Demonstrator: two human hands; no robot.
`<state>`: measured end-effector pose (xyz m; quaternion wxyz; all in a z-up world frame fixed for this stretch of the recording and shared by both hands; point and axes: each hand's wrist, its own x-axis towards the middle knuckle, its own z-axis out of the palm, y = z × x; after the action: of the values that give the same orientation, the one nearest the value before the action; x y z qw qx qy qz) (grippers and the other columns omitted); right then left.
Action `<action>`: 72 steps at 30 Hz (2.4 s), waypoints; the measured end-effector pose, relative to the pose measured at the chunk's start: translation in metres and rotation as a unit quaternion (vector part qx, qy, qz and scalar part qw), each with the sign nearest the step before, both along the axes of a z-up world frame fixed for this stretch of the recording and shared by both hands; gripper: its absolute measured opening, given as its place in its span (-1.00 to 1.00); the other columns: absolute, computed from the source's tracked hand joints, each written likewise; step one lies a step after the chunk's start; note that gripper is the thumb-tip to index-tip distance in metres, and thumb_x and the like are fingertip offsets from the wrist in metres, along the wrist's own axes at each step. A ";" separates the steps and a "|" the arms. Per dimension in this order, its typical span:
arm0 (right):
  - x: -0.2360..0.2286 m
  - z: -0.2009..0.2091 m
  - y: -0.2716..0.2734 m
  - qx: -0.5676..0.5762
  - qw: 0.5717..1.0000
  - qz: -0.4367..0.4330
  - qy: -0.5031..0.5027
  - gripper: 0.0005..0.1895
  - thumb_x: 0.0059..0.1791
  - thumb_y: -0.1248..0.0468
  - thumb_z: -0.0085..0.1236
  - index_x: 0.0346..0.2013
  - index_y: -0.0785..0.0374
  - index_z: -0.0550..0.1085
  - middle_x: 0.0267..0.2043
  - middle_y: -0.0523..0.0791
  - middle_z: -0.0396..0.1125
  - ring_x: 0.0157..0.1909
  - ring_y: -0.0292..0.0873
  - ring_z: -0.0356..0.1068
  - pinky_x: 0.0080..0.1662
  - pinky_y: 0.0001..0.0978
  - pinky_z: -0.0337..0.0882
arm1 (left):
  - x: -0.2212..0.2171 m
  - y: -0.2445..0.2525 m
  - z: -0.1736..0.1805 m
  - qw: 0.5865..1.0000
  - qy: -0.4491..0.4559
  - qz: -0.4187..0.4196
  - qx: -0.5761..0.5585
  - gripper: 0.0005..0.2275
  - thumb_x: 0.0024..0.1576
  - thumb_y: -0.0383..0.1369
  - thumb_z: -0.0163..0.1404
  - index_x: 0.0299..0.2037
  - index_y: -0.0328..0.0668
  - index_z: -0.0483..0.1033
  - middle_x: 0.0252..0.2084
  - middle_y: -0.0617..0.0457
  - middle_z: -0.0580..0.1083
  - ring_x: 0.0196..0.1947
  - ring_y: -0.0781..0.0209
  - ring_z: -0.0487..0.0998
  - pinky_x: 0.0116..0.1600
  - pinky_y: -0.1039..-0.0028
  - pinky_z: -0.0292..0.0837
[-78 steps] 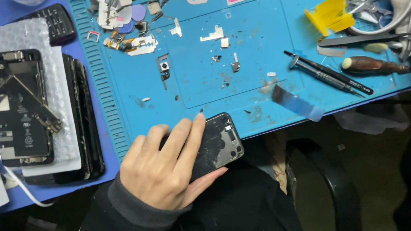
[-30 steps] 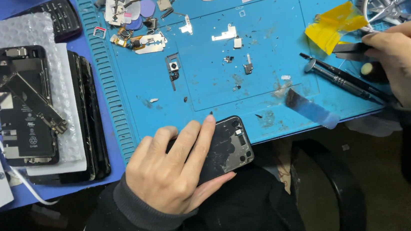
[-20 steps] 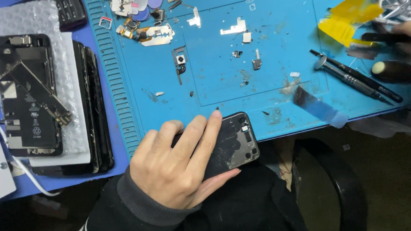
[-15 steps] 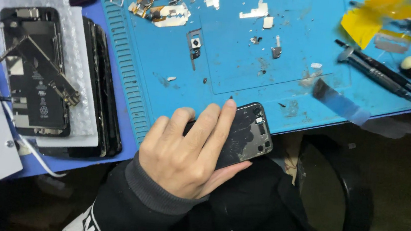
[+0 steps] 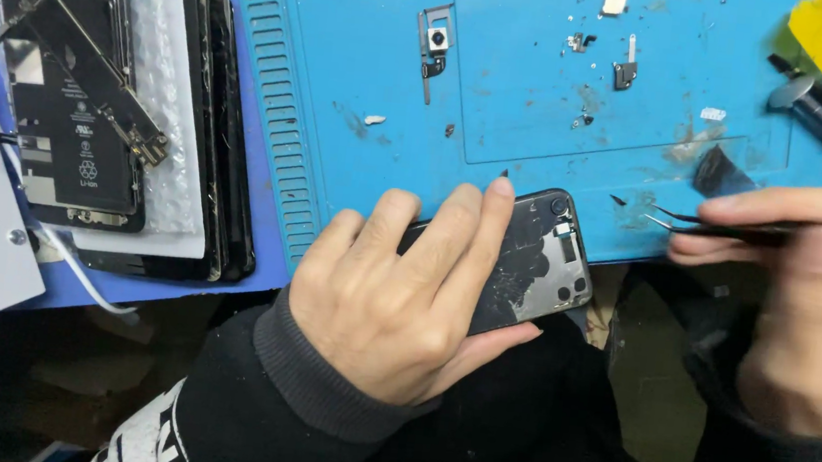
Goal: Repairing a smartphone by disassembling components and the back casing using specialized electronics tools on a workbench.
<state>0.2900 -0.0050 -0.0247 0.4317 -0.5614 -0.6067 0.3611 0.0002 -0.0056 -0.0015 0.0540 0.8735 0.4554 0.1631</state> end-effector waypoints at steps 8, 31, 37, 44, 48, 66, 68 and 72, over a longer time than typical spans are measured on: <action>-0.027 0.009 -0.003 0.037 0.979 0.071 -0.187 -0.81 0.20 0.64 0.07 -0.03 0.42 0.26 -0.08 0.23 0.45 -0.03 0.00 0.53 0.06 -0.35 0.52 | -0.002 0.000 -0.001 1.000 -0.023 -0.002 -0.008 -0.29 0.03 0.10 0.21 0.19 -0.42 0.51 0.01 -0.08 0.49 -0.26 0.05 0.40 -0.34 0.34 0.24; -0.025 -0.009 -0.010 0.086 0.991 -0.097 -0.028 -0.68 0.05 0.58 -0.03 0.04 0.39 0.15 -0.20 0.22 0.45 -0.07 0.08 0.57 0.03 -0.16 0.60 | -0.006 -0.007 -0.029 0.999 -0.033 -0.015 0.039 -0.24 0.14 0.23 0.00 0.20 -0.47 0.48 -0.01 -0.09 0.47 -0.30 0.07 0.37 -0.40 0.33 0.22; -0.028 -0.017 -0.012 0.106 0.990 -0.087 0.020 -0.66 0.06 0.56 -0.03 0.07 0.36 0.13 -0.19 0.21 0.41 -0.09 0.10 0.58 -0.04 -0.20 0.61 | -0.006 -0.008 -0.028 0.999 -0.032 -0.015 0.027 -0.23 0.14 0.22 -0.01 0.22 -0.47 0.47 0.00 -0.10 0.47 -0.29 0.07 0.37 -0.39 0.33 0.23; -0.027 -0.022 -0.009 0.080 0.990 -0.070 0.091 -0.65 0.05 0.52 -0.03 0.08 0.29 0.13 -0.23 0.18 0.44 -0.13 0.01 0.58 0.01 -0.19 0.62 | -0.006 -0.008 -0.030 0.998 -0.036 -0.017 0.038 -0.24 0.16 0.22 -0.01 0.21 -0.46 0.47 -0.02 -0.09 0.48 -0.27 0.06 0.39 -0.37 0.33 0.23; -0.029 -0.025 -0.008 0.077 0.994 -0.062 0.057 -0.63 0.05 0.52 0.00 0.08 0.29 0.12 -0.24 0.18 0.48 -0.16 0.00 0.59 0.00 -0.23 0.59 | -0.011 -0.005 -0.021 0.998 -0.032 -0.023 0.045 -0.26 0.15 0.23 -0.04 0.21 -0.41 0.49 -0.03 -0.05 0.49 -0.25 0.07 0.41 -0.35 0.33 0.24; -0.038 -0.011 -0.016 0.024 0.991 0.068 -0.117 -0.74 0.20 0.64 0.04 0.03 0.47 0.15 0.07 0.17 0.41 0.11 0.09 0.53 0.23 -0.12 0.56 | -0.006 0.006 -0.004 0.999 -0.045 0.003 -0.002 -0.39 0.08 0.06 0.20 0.17 -0.30 0.53 -0.06 0.03 0.47 -0.30 0.14 0.39 -0.38 0.41 0.18; -0.040 -0.013 -0.017 0.022 0.996 0.045 -0.073 -0.76 0.29 0.59 0.11 0.04 0.43 0.20 0.13 0.14 0.28 0.13 0.00 0.54 0.25 -0.18 0.63 | -0.006 0.008 0.000 1.000 -0.020 0.002 0.002 -0.43 0.10 0.02 0.18 0.17 -0.28 0.53 -0.01 0.04 0.47 -0.21 0.09 0.42 -0.29 0.38 0.28; -0.039 -0.020 -0.024 0.001 1.000 0.015 -0.009 -0.80 0.26 0.57 0.03 0.08 0.42 0.21 -0.10 0.00 0.25 0.03 -0.05 0.50 0.23 -0.20 0.52 | -0.005 0.008 -0.001 1.000 -0.021 0.009 -0.012 -0.46 0.13 0.00 0.16 0.17 -0.26 0.53 -0.01 0.06 0.46 -0.19 0.09 0.39 -0.28 0.37 0.27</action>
<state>0.2506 -0.0289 -0.0448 0.4210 -0.5548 -0.6198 0.3617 -0.0048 0.0021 -0.0022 0.0726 0.8653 0.4637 0.1761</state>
